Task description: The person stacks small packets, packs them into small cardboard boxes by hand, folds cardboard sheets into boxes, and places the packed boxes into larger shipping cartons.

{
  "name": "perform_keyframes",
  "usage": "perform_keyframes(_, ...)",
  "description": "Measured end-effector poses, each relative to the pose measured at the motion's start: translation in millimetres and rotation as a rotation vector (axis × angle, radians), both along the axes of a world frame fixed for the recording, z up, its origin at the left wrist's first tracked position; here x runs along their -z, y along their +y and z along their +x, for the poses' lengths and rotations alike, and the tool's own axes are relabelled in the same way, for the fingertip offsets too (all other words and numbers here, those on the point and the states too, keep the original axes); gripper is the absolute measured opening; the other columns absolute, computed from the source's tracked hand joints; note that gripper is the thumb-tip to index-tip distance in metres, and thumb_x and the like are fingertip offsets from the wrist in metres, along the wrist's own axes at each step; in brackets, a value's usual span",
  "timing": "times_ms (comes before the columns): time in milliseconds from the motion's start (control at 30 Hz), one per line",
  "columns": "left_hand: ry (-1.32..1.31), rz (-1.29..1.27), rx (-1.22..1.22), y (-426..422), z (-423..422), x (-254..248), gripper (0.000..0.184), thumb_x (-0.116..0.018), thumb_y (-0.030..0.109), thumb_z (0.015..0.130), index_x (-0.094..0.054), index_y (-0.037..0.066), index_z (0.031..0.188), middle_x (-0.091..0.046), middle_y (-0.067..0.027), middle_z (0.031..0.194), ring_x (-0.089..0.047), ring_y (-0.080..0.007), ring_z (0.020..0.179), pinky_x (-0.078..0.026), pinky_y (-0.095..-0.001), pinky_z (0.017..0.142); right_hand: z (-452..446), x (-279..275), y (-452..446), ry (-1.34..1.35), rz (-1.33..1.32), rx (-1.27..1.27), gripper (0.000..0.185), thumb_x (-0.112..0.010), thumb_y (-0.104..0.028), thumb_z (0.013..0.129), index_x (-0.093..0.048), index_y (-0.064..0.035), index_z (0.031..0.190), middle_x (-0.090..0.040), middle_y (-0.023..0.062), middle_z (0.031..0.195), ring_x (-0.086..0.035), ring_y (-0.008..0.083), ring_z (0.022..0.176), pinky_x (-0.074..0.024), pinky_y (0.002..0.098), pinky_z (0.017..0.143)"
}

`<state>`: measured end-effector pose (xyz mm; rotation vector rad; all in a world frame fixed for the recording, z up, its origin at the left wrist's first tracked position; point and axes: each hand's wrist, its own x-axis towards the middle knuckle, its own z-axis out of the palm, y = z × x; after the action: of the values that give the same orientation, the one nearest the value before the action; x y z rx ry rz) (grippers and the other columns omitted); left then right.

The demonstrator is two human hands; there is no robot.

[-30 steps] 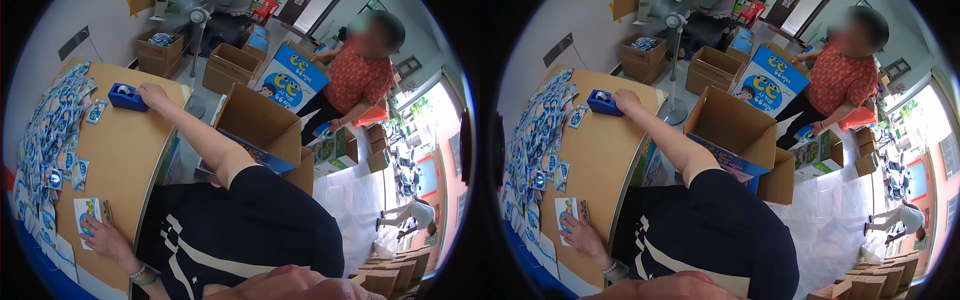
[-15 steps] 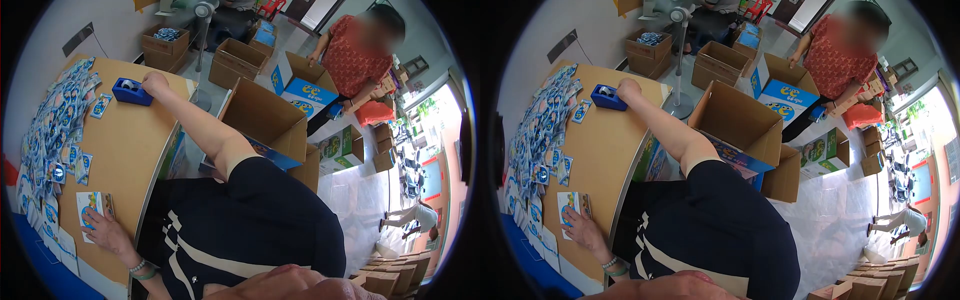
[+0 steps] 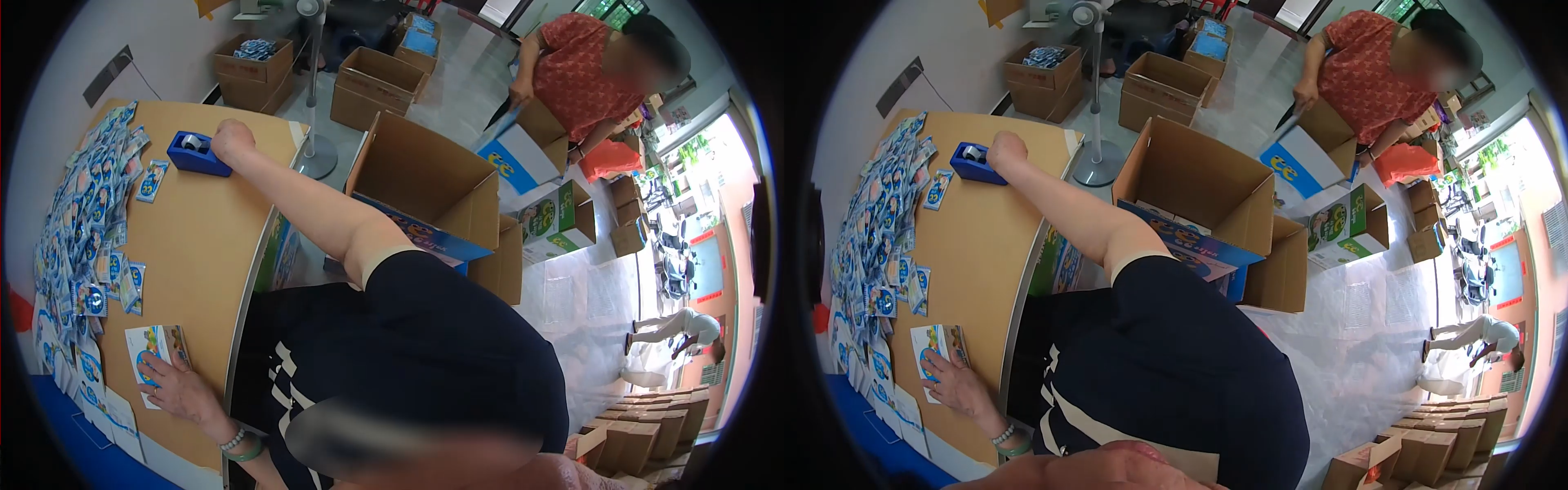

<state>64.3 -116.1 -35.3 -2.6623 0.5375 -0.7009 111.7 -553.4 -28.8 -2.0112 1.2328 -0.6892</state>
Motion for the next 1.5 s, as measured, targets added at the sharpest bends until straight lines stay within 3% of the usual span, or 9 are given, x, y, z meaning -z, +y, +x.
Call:
perform_keyframes(133, -0.069, -0.104, 0.11, 10.1, 3.4, 10.6, 0.056, -0.046, 0.048, 0.099, -0.047, 0.01, 0.141, -0.052, -0.0123, 0.142, -0.055, -0.0454, 0.115, -0.046, -0.0507, 0.098, 16.8, 31.6, -28.9, 0.154, -0.065, -0.18, 0.026, -0.061, -0.018, 0.08, -0.074, -0.0068, 0.099, -0.071, 0.02, 0.102, -0.069, 0.0339, 0.095, -0.0549, 0.0428, 0.083)
perform_keyframes(233, 0.14, -0.115, 0.008, -4.1, -10.3, -16.5, 0.058, -0.054, 0.044, 0.096, -0.048, 0.005, 0.139, -0.052, -0.0137, 0.14, -0.049, -0.0428, 0.124, -0.036, -0.0505, 0.107, -15.4, 22.1, -17.2, -0.285, 0.185, -0.313, 0.018, -0.066, -0.019, 0.075, -0.072, -0.0054, 0.085, -0.07, 0.0162, 0.08, -0.067, 0.0277, 0.072, -0.0546, 0.0421, 0.067)
perform_keyframes(267, 0.178, -0.149, -0.008, -8.1, -10.8, -21.4, 0.06, -0.056, 0.042, 0.094, -0.047, 0.002, 0.139, -0.052, -0.0145, 0.14, -0.045, -0.0412, 0.129, -0.029, -0.0508, 0.113, -20.7, 1.2, -7.3, -0.133, 0.112, -0.258, 0.017, -0.066, -0.018, 0.077, -0.072, -0.0054, 0.086, -0.07, 0.0159, 0.08, -0.067, 0.0266, 0.072, -0.0543, 0.0417, 0.066)
perform_keyframes(400, 0.108, -0.199, -0.048, -9.6, -12.0, -20.0, 0.06, -0.06, 0.041, 0.093, -0.047, 0.003, 0.137, -0.05, -0.0178, 0.138, -0.045, -0.0476, 0.126, -0.034, -0.0568, 0.107, -19.8, -11.1, 0.5, -0.216, 0.285, -0.151, 0.02, -0.069, -0.013, 0.077, -0.067, 0.0017, 0.09, -0.066, 0.0151, 0.084, -0.065, 0.0286, 0.072, -0.0566, 0.0463, 0.059)
perform_keyframes(833, 0.098, -0.238, 0.011, -9.8, -11.9, -20.6, 0.059, -0.063, 0.04, 0.091, -0.049, 0.002, 0.134, -0.049, -0.0205, 0.136, -0.046, -0.052, 0.124, -0.038, -0.0595, 0.102, -12.8, -10.0, -9.3, -0.308, 0.511, -0.149, 0.017, -0.066, -0.004, 0.083, -0.065, 0.0067, 0.095, -0.065, 0.017, 0.087, -0.066, 0.0298, 0.08, -0.0577, 0.0445, 0.073)
perform_keyframes(933, 0.098, -0.241, 0.014, -9.7, -12.5, -19.9, 0.059, -0.063, 0.041, 0.091, -0.05, 0.002, 0.133, -0.05, -0.0203, 0.135, -0.046, -0.0518, 0.124, -0.038, -0.0595, 0.102, -16.1, -19.7, -10.0, -0.297, 0.571, -0.187, 0.013, -0.065, -0.005, 0.084, -0.059, 0.005, 0.09, -0.056, 0.014, 0.088, -0.062, 0.0306, 0.072, -0.0546, 0.0596, 0.07)
perform_keyframes(1100, 0.088, -0.251, 0.012, -10.4, -12.6, -20.6, 0.058, -0.062, 0.043, 0.092, -0.051, 0.002, 0.133, -0.051, -0.0197, 0.134, -0.046, -0.0512, 0.126, -0.038, -0.0594, 0.103, -18.9, -12.2, -19.8, -0.443, 0.688, 0.002, 0.009, -0.061, -0.001, 0.083, -0.055, 0.0035, 0.087, -0.052, 0.0125, 0.086, -0.058, 0.0281, 0.072, -0.0538, 0.0603, 0.081)
perform_keyframes(1200, 0.086, -0.251, 0.011, -9.9, -12.6, -20.0, 0.058, -0.061, 0.043, 0.092, -0.051, 0.002, 0.133, -0.051, -0.0195, 0.134, -0.046, -0.051, 0.126, -0.038, -0.0593, 0.103, -11.4, 33.8, -75.7, -0.546, 0.923, -0.015, 0.006, -0.058, 0.003, 0.082, -0.051, 0.0014, 0.083, -0.048, 0.0114, 0.084, -0.054, 0.0252, 0.074, -0.0543, 0.0497, 0.081)
perform_keyframes(1500, 0.093, -0.229, 0.011, -8.7, -11.6, -18.2, 0.058, -0.06, 0.043, 0.093, -0.051, 0.003, 0.134, -0.051, -0.0197, 0.135, -0.045, -0.0508, 0.127, -0.036, -0.0595, 0.104, -48.0, 19.3, 7.1, -0.838, 0.771, -0.157, 0.01, -0.06, 0.004, 0.083, -0.052, -0.0017, 0.08, -0.05, 0.0075, 0.079, -0.052, 0.0196, 0.074, -0.0476, 0.0345, 0.069)
